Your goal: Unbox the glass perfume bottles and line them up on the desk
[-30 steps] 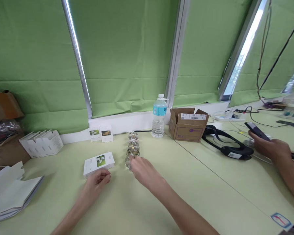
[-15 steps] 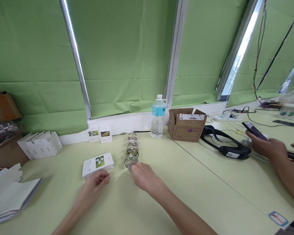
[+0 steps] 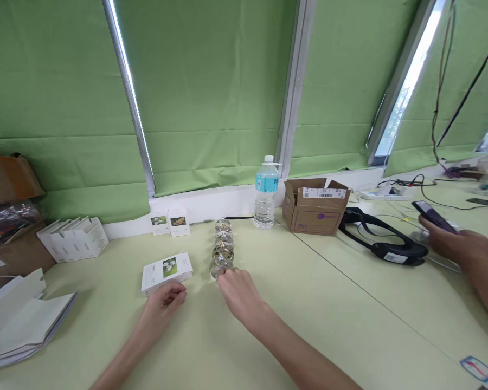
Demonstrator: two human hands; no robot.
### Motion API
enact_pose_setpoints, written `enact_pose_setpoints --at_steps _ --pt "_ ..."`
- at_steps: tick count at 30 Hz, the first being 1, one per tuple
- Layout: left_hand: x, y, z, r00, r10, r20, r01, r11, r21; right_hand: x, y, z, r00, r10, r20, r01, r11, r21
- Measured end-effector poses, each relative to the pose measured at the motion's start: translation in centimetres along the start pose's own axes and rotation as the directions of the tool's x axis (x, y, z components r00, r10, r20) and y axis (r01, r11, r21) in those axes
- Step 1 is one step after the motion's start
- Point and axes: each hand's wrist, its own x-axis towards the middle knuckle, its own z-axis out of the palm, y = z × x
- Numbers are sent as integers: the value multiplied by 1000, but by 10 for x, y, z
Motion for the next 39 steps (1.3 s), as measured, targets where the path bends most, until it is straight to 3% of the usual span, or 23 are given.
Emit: enact_pose_setpoints --at_steps 10,20,25,28,30,32,35,39 --pt "-1 1 0 1000 4 10 -4 1000 4 -3 0 -13 994 85 -67 -87 996 -24" --pt "0 -1 0 1000 24 14 -24 1000 12 -13 -2 -11 998 31 50 -35 997 70" --pt "-4 4 0 996 80 -40 -75 992 103 -14 -4 -11 1000 -7 4 7 998 68" --pt "-4 8 -6 954 264 -145 -206 922 327 -13 -6 -7 998 -38 -52 42 996 78" --pt "0 6 -15 891 416 -179 -281 817 503 -12 -8 -4 995 -68 -74 75 992 104" --pt "6 -1 -25 852 493 -175 -278 710 647 -10 -11 -2 991 -101 -90 113 983 141" --pt "14 -18 -40 884 453 -115 -202 592 780 -8 -14 3 984 -139 -115 160 966 202" --pt "21 -35 -56 937 344 -54 -158 559 814 -4 -15 9 975 -182 -127 209 944 253"
